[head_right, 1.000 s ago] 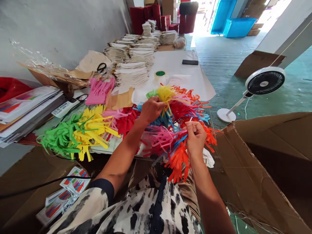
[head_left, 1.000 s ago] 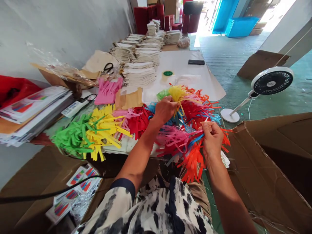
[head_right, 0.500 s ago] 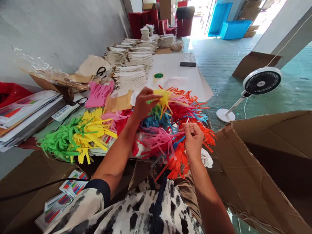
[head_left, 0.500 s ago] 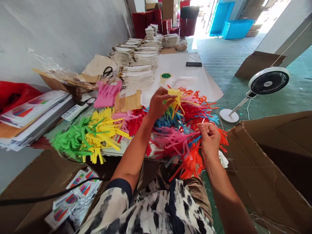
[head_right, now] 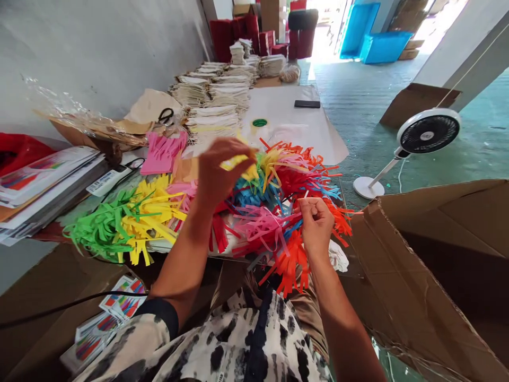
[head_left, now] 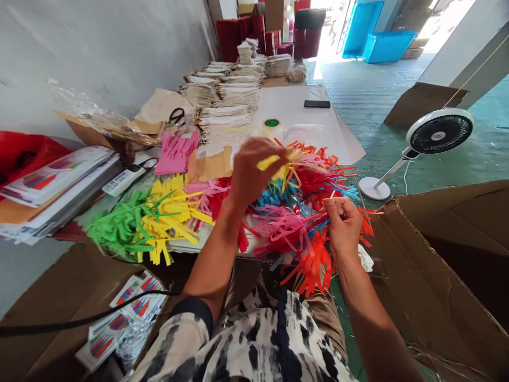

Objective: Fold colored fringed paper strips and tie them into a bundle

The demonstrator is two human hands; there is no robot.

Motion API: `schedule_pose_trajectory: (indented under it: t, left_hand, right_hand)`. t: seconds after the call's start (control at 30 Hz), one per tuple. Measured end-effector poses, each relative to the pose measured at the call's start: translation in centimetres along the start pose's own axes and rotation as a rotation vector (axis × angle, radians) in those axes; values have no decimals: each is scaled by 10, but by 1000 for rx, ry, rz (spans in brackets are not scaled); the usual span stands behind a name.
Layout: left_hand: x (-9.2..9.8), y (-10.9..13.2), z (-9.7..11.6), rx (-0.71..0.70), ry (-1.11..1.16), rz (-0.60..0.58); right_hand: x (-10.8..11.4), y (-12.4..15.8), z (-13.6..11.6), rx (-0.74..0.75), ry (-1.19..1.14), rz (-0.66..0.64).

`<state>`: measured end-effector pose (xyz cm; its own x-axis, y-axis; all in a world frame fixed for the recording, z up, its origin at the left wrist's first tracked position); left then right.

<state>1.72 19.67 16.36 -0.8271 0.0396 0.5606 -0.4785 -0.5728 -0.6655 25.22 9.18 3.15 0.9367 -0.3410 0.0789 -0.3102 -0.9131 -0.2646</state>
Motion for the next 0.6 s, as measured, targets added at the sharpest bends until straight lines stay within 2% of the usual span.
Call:
schedule_pose_trajectory:
  t: [0.07, 0.1, 0.17, 0.23, 0.37, 0.6]
  left_hand:
    - [-46, 12, 1, 77, 189, -151]
    - [-65, 19, -1, 126, 286, -183]
    - [-96, 33, -8, 218, 446, -234]
    - [-118, 45, -13, 295, 598, -269]
    - [-138, 60, -17, 407, 742, -321]
    - [-141, 67, -19, 434, 766, -337]
  right_hand:
    - [-2, 2, -7, 14, 25, -11]
    - [-2, 3, -11, 25, 35, -13]
    - [-2, 4, -18, 44, 51, -15]
    - [-2, 4, -20, 46, 60, -21]
    - [-2, 3, -13, -10, 19, -55]
    - [-9, 1, -3, -69, -22, -173]
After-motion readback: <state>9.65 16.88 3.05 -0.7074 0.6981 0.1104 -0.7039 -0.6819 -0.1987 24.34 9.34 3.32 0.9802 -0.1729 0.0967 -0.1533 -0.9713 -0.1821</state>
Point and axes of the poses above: each hand's wrist, its own y-axis away from the middle knuckle, its own x-axis out of the back of the hand, z = x × y, the point moved 7 cm from there along -y, towards the middle knuckle, and after that the axes turned 13 degrees about -z, right-handed, at the moved point
